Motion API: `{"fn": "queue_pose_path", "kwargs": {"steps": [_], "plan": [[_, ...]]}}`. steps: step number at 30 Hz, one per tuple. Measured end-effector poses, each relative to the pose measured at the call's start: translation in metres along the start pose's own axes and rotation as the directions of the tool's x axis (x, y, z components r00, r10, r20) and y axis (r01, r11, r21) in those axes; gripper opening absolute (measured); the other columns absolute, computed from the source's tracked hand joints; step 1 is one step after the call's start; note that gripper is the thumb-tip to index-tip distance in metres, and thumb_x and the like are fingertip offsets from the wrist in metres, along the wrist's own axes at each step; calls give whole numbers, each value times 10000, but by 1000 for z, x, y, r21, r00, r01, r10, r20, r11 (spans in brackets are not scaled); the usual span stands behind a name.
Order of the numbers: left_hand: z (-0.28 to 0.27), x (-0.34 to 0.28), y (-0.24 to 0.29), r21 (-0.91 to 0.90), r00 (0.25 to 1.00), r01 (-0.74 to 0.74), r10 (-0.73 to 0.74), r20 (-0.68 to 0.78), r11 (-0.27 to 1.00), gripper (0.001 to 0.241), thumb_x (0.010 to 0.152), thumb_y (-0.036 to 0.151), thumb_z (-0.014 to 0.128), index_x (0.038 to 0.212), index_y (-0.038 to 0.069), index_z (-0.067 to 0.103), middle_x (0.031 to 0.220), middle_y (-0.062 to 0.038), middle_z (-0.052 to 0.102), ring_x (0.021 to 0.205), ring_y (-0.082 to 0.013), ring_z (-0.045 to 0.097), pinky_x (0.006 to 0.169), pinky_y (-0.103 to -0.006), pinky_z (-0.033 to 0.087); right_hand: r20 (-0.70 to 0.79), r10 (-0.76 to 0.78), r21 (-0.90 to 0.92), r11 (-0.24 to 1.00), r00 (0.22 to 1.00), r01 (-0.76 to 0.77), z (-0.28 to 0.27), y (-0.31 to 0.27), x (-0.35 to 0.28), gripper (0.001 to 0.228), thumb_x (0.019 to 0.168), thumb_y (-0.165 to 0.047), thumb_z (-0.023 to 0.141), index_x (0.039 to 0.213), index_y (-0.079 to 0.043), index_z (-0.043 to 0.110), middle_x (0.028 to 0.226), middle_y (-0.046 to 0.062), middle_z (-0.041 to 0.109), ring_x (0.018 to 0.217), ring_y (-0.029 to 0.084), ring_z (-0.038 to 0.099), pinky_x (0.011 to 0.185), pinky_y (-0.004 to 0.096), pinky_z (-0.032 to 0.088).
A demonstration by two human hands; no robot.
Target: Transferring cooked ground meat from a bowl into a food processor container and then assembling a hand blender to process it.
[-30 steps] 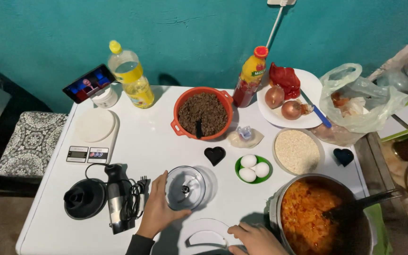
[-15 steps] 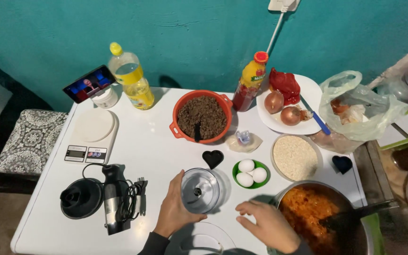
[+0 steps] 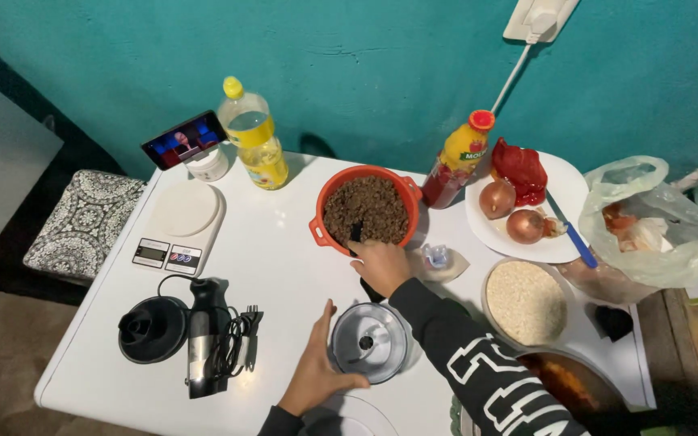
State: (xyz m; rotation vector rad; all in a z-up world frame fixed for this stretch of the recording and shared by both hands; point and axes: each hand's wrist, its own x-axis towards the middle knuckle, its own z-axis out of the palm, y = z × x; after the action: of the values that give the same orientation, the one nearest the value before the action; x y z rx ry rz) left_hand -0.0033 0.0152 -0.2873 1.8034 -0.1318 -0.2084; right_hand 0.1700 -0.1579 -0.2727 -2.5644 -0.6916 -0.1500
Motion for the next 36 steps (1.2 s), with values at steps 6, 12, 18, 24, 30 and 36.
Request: {"fn": "queue_pose_path", "kwargs": {"steps": [6, 12, 18, 24, 30, 36], "plan": [[-37, 11, -37, -66, 952, 201, -211, -223, 977, 931, 789, 459, 792, 1568, 163, 377, 1529, -143, 525, 1406, -297, 516, 1087, -461, 484, 37, -103, -134, 985, 994, 107, 3, 22, -3, 243, 940, -289, 688, 1133, -153, 746, 936, 68, 738, 751, 280, 729, 636, 425, 575], [-59, 51, -57, -63, 937, 220, -229, -262, 973, 655, 943, 502, 605, 1469, 113, 559, 1447, -128, 640, 1303, -250, 630, 1051, -411, 528, -133, -169, -138, 979, 977, 151, -20, 23, -20, 152, 1000, -234, 637, 1065, -126, 722, 886, 78, 709, 690, 283, 730, 585, 414, 581], [-50, 147, -76, -461, 866, 340, -464, -187, 820, 653, 987, 532, 503, 1510, 147, 437, 1341, -41, 624, 1187, -200, 599, 1023, -409, 507, 98, 168, -97, 983, 981, -158, -22, -8, -10, 410, 917, -419, 733, 1174, -107, 664, 753, 151, 726, 677, 369, 710, 612, 503, 555], [-42, 221, -119, -661, 845, 325, -522, -118, 676, 471, 1018, 482, 547, 1266, 83, 563, 1150, -30, 629, 1099, -258, 617, 934, -414, 501, -106, 69, -41, 996, 992, -73, -20, 20, 8, 220, 886, -200, 709, 1076, -95, 744, 920, 176, 747, 723, 367, 723, 643, 473, 577], [-43, 227, -100, -665, 852, 270, -495, -173, 697, 620, 985, 613, 534, 1326, 97, 581, 1284, -77, 678, 1147, -236, 639, 955, -399, 507, -295, 200, 202, 969, 934, -144, -63, 30, 45, 175, 875, -122, 712, 1030, -48, 745, 873, 194, 740, 732, 344, 737, 661, 443, 576], [-27, 217, -85, -535, 851, 499, -502, 153, 682, 915, 872, 775, 373, 1541, 153, 398, 1418, -83, 606, 1174, -315, 637, 893, -429, 573, -201, 299, 43, 954, 933, -297, -37, 42, 66, 252, 879, -250, 703, 953, -9, 722, 780, 225, 726, 745, 401, 721, 731, 502, 575]]}}
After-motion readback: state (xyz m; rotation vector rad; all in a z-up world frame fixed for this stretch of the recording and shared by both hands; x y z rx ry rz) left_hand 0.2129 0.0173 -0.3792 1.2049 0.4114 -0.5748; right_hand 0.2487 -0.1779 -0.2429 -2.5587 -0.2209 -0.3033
